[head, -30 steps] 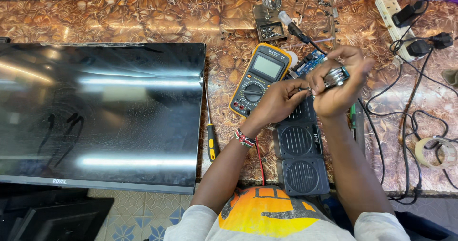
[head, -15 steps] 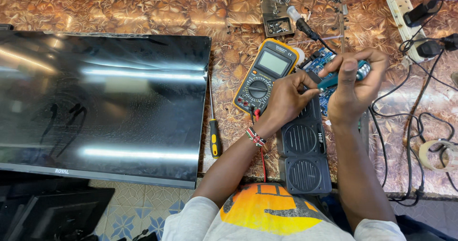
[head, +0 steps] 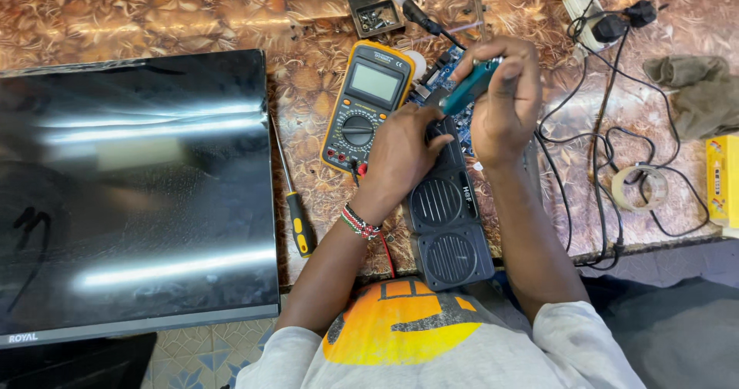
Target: The person uses a screwdriver to remove screws from the back of a black speaker unit. They then flip the unit over to reveal the internal components, including a speaker driver and wiring.
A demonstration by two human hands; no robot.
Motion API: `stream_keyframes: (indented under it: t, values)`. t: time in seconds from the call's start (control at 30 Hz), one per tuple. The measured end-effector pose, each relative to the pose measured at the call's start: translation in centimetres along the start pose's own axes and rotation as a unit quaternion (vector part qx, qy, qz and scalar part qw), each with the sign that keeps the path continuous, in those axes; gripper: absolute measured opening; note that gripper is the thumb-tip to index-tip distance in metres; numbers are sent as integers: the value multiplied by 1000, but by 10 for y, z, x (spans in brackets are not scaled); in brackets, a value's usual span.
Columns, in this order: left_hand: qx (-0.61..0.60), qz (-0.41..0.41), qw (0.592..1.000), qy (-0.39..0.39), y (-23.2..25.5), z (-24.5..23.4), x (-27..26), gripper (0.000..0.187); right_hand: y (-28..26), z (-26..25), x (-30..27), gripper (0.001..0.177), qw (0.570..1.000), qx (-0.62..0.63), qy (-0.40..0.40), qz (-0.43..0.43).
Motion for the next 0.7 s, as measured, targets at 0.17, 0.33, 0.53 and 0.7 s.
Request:
stream_keyframes:
  t: [0.17, 0.33, 0.53, 0.7]
  values:
    - [-21, 25, 999, 24, -8, 6, 3, 19, 5, 1, 5, 48, 987, 121, 65, 87]
    - [-18, 47, 998, 38, -9, 4, 4, 10, 1, 1, 8, 51, 990, 103, 80, 59]
    - [-21, 46, 997, 55, -4, 0, -1, 8, -25, 5, 20, 47, 984, 130, 119, 30]
    - [-211, -54, 976, 6, 0, -52, -22, 21, -37, 14, 19, 45, 985, 141, 94, 13]
Point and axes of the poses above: each hand's wrist, its own x-axis towards the middle knuckle, its own z-axis out of the palm, y = z × x, the point moved 6 cm from there along x, towards the middle knuckle, and after that the axes turned 9 degrees about -z, right-handed, at the moved point
